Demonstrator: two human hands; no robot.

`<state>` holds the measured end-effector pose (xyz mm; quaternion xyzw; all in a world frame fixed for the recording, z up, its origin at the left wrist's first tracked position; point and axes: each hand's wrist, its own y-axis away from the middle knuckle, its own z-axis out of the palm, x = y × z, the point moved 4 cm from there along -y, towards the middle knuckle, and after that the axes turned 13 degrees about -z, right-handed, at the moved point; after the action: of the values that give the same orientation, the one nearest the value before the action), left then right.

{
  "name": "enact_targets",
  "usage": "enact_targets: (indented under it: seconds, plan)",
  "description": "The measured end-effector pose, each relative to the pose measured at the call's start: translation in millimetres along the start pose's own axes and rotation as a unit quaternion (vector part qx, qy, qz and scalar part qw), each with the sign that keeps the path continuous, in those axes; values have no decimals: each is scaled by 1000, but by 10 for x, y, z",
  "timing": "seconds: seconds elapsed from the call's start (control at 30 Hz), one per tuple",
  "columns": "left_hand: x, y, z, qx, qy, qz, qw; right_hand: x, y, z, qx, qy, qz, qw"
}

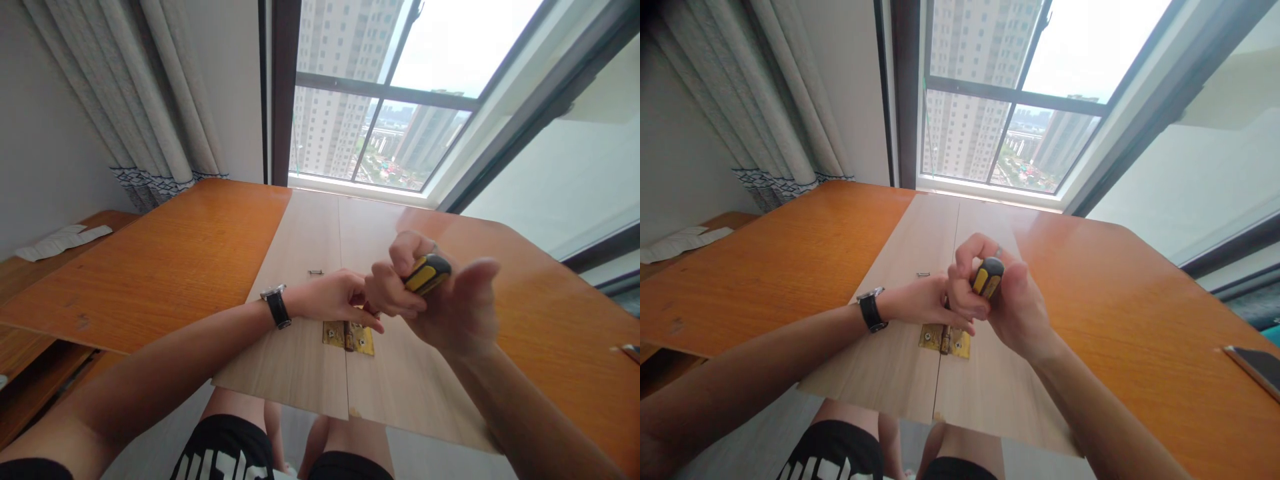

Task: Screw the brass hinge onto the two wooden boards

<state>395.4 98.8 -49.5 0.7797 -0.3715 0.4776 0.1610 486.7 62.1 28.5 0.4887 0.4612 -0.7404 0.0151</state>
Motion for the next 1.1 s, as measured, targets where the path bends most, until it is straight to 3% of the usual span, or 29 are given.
enact_targets:
  seconds: [0.1,0.2,0.3,0.4,0.47,0.63,0.77,0.93,1.1]
  plan:
    - [36,20,-43,-3,4,25,1000,25,56,-104,125,94,-33,987]
    - [35,4,-54,0,-14,26,1000,-23,86,-101,162,118,-22,979]
    - [35,-13,-34,-17,-6,38,999,-86,57,-58,136,46,21,989]
    - [62,2,-28,-26,-4,66,997,-116,10,-1,13,-27,87,996]
    - [79,22,-42,-24,-18,73,997,-125,-5,-23,-27,-39,98,994]
    - [111,55,-87,-31,-30,73,996,-41,18,-179,72,8,32,997]
    - [116,48,-109,2,-68,69,995,80,90,-272,134,86,-52,986]
    - [125,41,-95,9,-96,104,990,92,196,-409,168,193,-96,962]
    - [130,63,-86,12,-109,121,987,11,224,-410,167,229,-105,953]
